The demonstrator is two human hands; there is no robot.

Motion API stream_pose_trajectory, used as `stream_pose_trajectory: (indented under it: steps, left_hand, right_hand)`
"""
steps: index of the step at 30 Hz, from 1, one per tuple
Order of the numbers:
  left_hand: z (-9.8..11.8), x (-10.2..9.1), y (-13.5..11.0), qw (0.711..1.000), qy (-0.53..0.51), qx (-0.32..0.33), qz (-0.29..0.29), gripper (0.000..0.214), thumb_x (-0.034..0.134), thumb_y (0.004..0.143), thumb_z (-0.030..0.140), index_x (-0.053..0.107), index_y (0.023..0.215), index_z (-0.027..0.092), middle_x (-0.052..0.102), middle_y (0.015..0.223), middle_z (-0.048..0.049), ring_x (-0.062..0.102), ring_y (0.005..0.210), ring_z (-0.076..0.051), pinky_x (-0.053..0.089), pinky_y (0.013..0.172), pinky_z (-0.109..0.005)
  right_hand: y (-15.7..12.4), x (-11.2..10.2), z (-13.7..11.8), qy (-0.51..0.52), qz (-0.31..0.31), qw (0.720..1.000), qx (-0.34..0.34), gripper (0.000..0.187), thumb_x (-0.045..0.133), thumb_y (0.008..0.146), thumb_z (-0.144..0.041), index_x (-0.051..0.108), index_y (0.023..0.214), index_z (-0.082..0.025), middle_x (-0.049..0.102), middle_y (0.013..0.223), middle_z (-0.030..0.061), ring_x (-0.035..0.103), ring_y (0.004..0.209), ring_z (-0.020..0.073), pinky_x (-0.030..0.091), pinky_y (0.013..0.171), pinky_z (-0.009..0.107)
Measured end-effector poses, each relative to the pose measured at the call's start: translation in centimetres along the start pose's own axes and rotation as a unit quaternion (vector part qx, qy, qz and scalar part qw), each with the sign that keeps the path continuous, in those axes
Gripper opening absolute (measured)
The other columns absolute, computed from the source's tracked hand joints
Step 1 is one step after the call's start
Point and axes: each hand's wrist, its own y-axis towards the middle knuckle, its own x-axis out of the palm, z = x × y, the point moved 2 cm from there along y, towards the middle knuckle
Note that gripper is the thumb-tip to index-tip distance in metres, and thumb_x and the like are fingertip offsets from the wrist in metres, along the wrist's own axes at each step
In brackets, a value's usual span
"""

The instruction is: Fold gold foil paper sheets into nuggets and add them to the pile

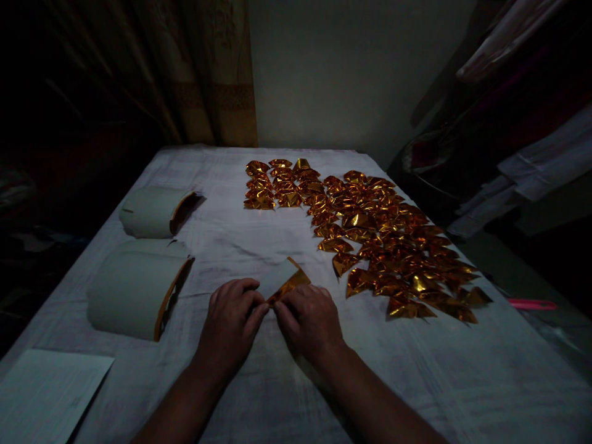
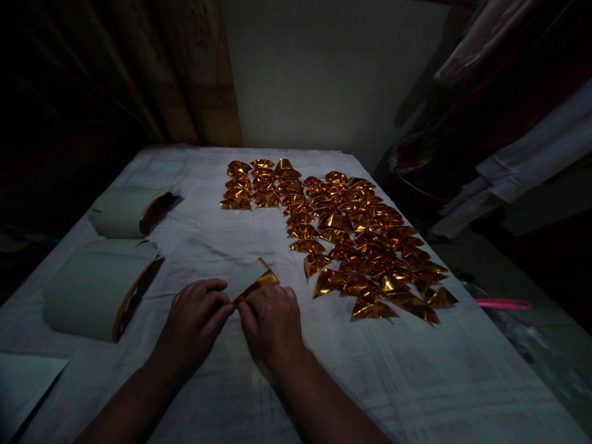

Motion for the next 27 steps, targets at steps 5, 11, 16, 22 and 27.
stream_pose_trajectory:
  steps: [5,11,16,22,27]
  left_hand:
    - [0.09,-0.04,0.06,1.0,0.004,-0.009,0.0,0.013,0.058,0.092,0.031,0.064,0.082,0.024,0.067,0.111,-0.0067,0.058,0.11,-0.028,0.042,0.097,-0.047]
    - [0.39,0.09,0.21,1.0,0.005,-0.014,0.004,0.016,0.056,0.093,0.031,0.062,0.08,0.023,0.067,0.111,-0.0072,0.058,0.11,-0.028,0.042,0.097,-0.047]
    - [0.49,0.11,0.14,1.0,0.015,-0.018,0.017,0.015,0.057,0.092,0.029,0.061,0.079,0.023,0.066,0.113,-0.0082,0.057,0.111,-0.029,0.042,0.097,-0.048]
    - [0.44,0.36,0.08,0.999,0.026,-0.03,0.01,0.018,0.061,0.091,0.035,0.059,0.078,0.023,0.065,0.114,-0.0087,0.055,0.114,-0.03,0.041,0.099,-0.05]
    - [0.67,0.57,0.14,0.998,0.036,-0.042,0.015,0.015,0.061,0.09,0.032,0.057,0.079,0.023,0.064,0.116,-0.0093,0.054,0.116,-0.03,0.041,0.1,-0.051]
  right_hand:
    - [0.11,0.04,0.07,-0.013,-0.003,1.0,0.007,0.012,0.067,0.089,-0.026,0.067,0.077,-0.023,0.07,0.077,0.0004,0.061,0.077,0.0184,0.032,0.074,0.033]
    - [0.09,0.37,0.18,-0.019,0.0,1.0,0.016,0.009,0.066,0.088,-0.023,0.065,0.079,-0.022,0.07,0.077,0.0012,0.061,0.078,0.0198,0.031,0.074,0.033]
    - [0.09,0.39,0.12,-0.025,0.008,1.0,0.009,0.009,0.066,0.088,-0.022,0.064,0.079,-0.022,0.069,0.076,0.0019,0.06,0.079,0.0202,0.031,0.074,0.033]
    - [0.07,0.41,-0.04,-0.031,0.014,0.999,0.0,0.01,0.065,0.088,-0.021,0.063,0.079,-0.021,0.068,0.076,0.0021,0.059,0.078,0.0204,0.03,0.074,0.033]
    - [0.03,0.52,0.01,-0.031,0.014,0.999,0.0,0.011,0.064,0.09,-0.023,0.062,0.078,-0.022,0.066,0.076,0.0019,0.058,0.078,0.0202,0.029,0.073,0.033]
